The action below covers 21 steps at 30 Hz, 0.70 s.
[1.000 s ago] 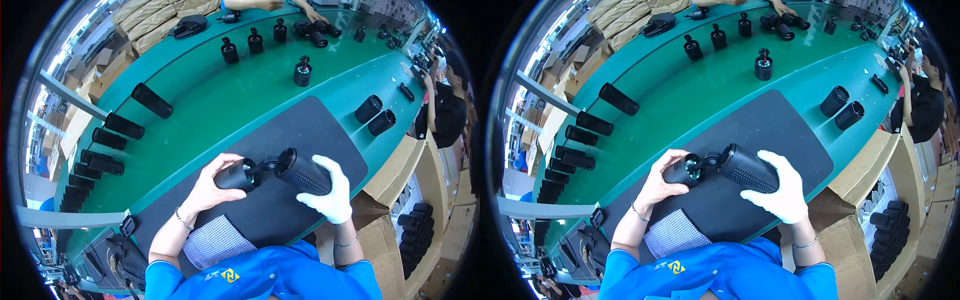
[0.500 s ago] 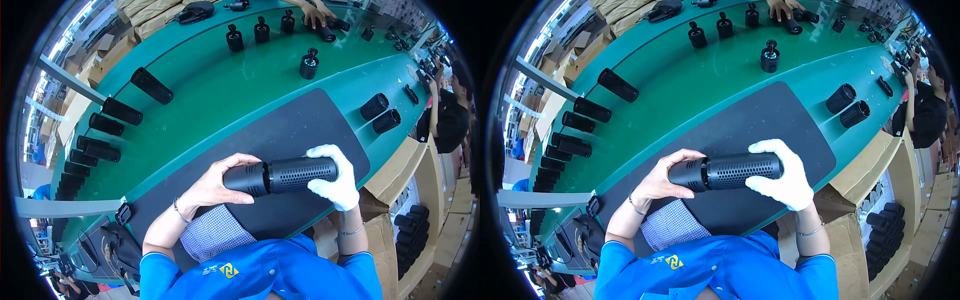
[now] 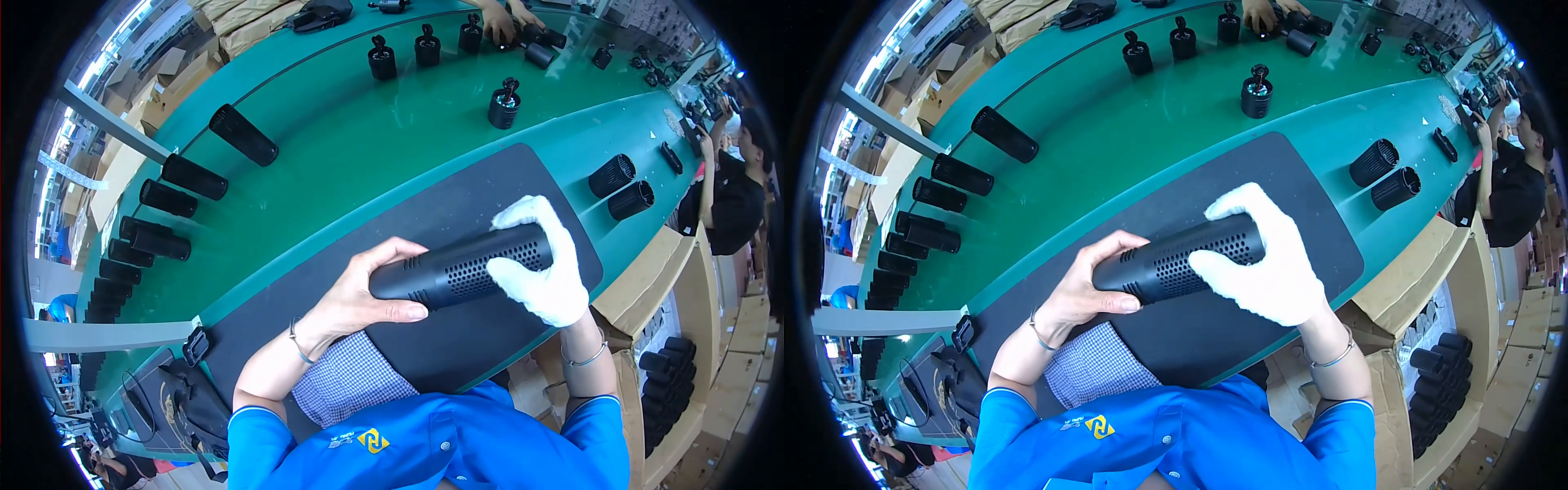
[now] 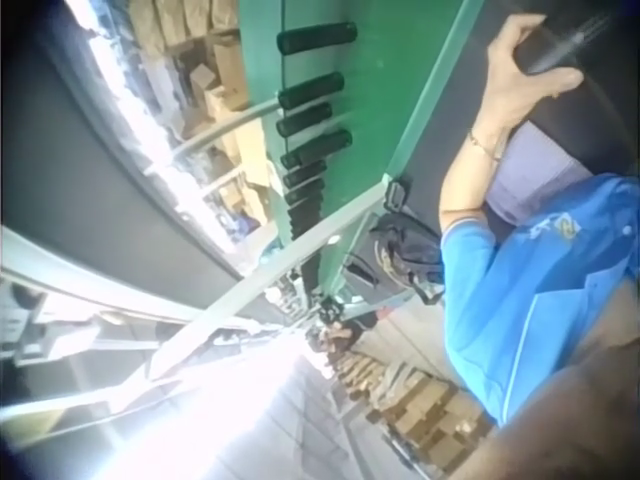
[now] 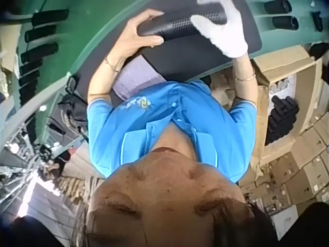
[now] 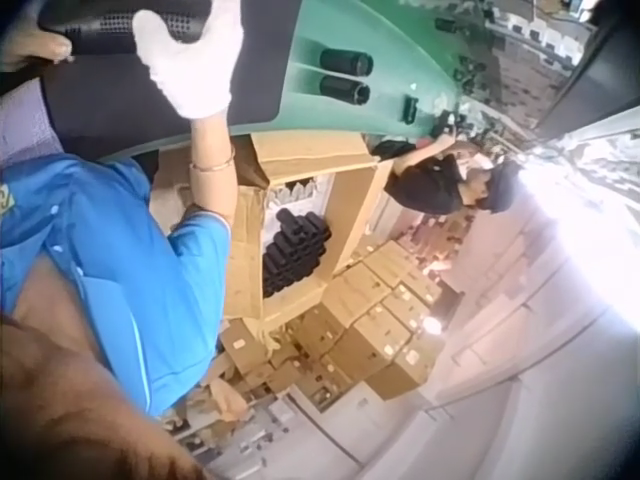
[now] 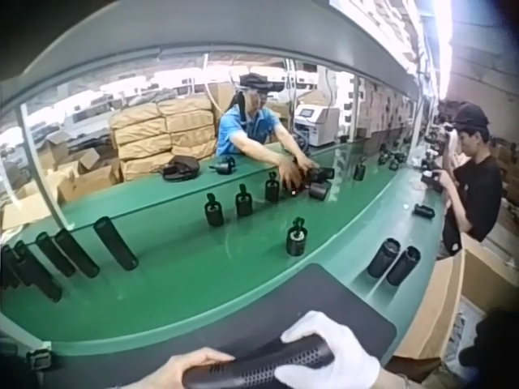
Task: Assembling and inspecting black cylindrical containers on a factory production line.
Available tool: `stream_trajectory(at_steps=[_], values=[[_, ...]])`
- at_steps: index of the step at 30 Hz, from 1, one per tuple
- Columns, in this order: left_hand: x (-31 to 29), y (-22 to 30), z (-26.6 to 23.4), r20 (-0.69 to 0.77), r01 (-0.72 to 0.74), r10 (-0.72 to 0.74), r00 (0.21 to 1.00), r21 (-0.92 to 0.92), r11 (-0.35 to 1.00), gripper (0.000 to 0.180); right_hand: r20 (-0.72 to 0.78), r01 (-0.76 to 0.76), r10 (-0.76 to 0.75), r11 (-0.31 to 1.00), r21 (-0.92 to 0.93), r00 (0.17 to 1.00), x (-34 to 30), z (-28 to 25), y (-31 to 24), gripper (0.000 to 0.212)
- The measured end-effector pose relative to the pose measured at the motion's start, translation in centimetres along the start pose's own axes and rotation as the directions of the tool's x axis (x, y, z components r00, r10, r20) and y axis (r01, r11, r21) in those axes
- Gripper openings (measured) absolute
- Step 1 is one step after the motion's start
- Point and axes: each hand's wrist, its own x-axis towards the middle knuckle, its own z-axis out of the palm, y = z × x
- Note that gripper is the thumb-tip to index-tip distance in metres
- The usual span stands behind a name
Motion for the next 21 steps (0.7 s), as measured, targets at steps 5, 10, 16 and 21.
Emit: stream_trajectory(at_steps=[5,10,16,21], values=[[1.2,-0.3,-0.8,0.04,-0.03,0.025,0.999,0.133,0.991,0.062,0.024,-0.163,0.164,0.985,-0.047,0.986,0.5,-0.4,0.0,0.044],[3.6,0.9,-0.3,0.057,-0.103,0.086,0.995,0.554,0.826,0.063,-0.106,-0.001,-0.014,0.99,-0.143,0.994,1.5,1.5,0.4,0.055],[10.0,0.7,-10.2,-0.359,-0.19,0.408,0.84,0.51,0.839,0.061,-0.205,-0.285,0.315,0.945,0.164,0.927,0.1,1.3,2.9,0.069],[13.8,-0.3,-22.5,-0.636,-0.228,0.523,0.568,0.49,0.842,0.063,-0.303,-0.457,0.406,0.881,-0.123,0.862,-4.4,0.1,7.5,0.054]])
